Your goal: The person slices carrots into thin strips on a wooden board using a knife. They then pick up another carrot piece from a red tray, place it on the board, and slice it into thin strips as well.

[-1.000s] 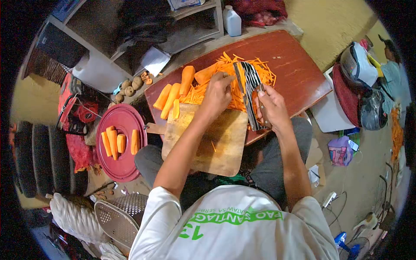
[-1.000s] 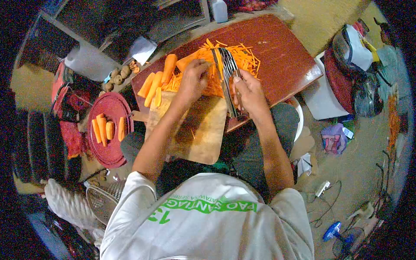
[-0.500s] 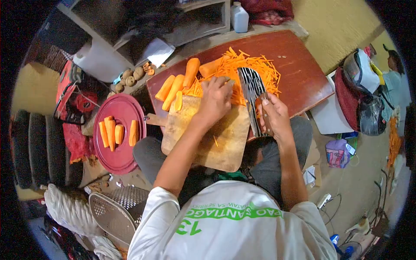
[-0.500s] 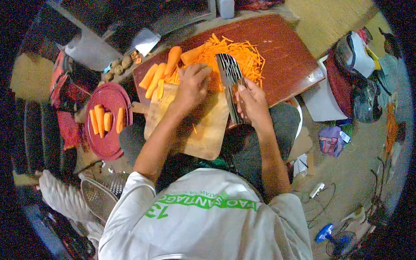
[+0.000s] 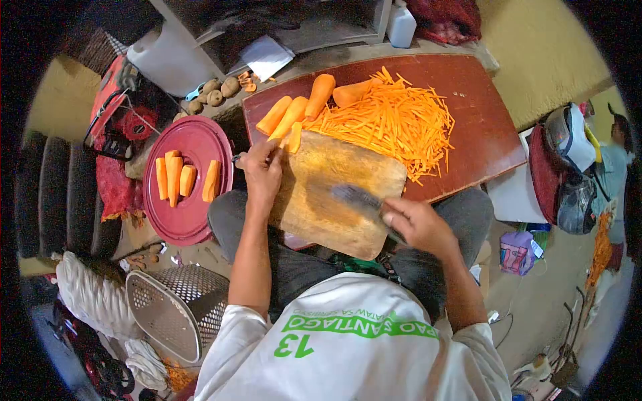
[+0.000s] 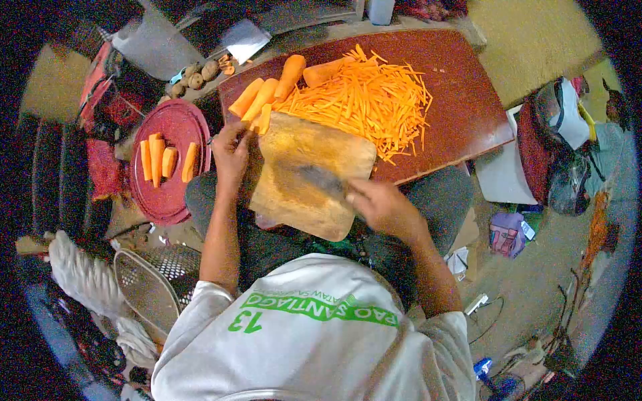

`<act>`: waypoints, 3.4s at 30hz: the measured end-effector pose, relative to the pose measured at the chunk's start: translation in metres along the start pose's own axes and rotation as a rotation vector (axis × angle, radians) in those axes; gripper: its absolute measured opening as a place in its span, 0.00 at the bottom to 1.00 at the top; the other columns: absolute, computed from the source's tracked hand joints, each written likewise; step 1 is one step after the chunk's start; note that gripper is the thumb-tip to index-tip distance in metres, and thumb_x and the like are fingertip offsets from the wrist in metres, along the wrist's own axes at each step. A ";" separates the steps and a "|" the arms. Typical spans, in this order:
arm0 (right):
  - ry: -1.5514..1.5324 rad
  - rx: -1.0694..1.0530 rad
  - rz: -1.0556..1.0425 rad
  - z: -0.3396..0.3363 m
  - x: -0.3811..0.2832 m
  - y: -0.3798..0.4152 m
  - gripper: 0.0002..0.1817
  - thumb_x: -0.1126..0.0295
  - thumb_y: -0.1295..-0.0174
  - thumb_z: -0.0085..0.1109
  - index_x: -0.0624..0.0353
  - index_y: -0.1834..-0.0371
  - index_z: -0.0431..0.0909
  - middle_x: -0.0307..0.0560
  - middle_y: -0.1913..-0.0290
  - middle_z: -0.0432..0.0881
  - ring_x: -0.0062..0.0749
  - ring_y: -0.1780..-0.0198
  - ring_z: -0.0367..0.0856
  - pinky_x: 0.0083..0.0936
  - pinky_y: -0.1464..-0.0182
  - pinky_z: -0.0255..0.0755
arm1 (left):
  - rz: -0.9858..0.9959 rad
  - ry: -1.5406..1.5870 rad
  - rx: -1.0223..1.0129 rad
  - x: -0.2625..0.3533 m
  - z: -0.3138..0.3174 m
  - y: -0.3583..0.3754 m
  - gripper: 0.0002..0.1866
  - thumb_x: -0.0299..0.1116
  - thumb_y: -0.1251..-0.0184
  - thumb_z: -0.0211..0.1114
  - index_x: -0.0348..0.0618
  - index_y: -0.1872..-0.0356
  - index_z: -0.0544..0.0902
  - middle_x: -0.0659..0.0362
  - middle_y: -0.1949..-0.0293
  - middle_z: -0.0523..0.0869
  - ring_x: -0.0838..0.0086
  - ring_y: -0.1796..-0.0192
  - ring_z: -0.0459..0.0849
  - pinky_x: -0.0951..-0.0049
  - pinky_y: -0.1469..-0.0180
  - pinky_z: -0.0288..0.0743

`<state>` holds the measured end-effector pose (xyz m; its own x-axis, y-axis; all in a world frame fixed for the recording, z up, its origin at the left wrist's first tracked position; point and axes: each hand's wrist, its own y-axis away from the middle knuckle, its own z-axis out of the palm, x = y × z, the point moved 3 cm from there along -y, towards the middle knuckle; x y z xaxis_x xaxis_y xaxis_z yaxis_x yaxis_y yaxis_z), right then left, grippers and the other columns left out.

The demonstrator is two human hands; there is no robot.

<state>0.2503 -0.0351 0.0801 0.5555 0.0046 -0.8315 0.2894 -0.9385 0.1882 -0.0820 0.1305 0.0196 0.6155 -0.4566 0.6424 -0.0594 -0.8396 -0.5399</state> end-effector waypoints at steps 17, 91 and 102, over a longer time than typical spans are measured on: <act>-0.174 0.307 0.115 -0.005 -0.018 -0.016 0.18 0.71 0.22 0.62 0.66 0.33 0.82 0.57 0.47 0.93 0.36 0.44 0.91 0.34 0.39 0.81 | 0.147 -0.366 -0.059 0.029 0.024 0.000 0.15 0.31 0.33 0.75 0.41 0.47 0.90 0.50 0.59 0.85 0.50 0.51 0.83 0.49 0.43 0.72; 0.295 0.136 -0.072 0.049 -0.043 -0.027 0.15 0.66 0.20 0.56 0.61 0.36 0.72 0.69 0.53 0.86 0.73 0.51 0.86 0.62 0.52 0.78 | 0.294 0.014 -0.472 0.115 0.036 0.086 0.18 0.25 0.40 0.75 0.35 0.48 0.89 0.51 0.51 0.85 0.51 0.46 0.79 0.52 0.42 0.75; 0.283 0.125 -0.053 0.055 -0.045 -0.028 0.14 0.68 0.20 0.55 0.61 0.37 0.74 0.68 0.52 0.86 0.71 0.48 0.86 0.59 0.49 0.80 | 0.293 0.005 -0.444 0.108 0.035 0.088 0.17 0.24 0.41 0.76 0.38 0.49 0.90 0.53 0.51 0.85 0.52 0.47 0.79 0.51 0.45 0.74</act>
<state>0.1741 -0.0283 0.0838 0.7422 0.1339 -0.6567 0.2353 -0.9695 0.0682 0.0071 0.0174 0.0224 0.5196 -0.6914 0.5019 -0.5560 -0.7197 -0.4159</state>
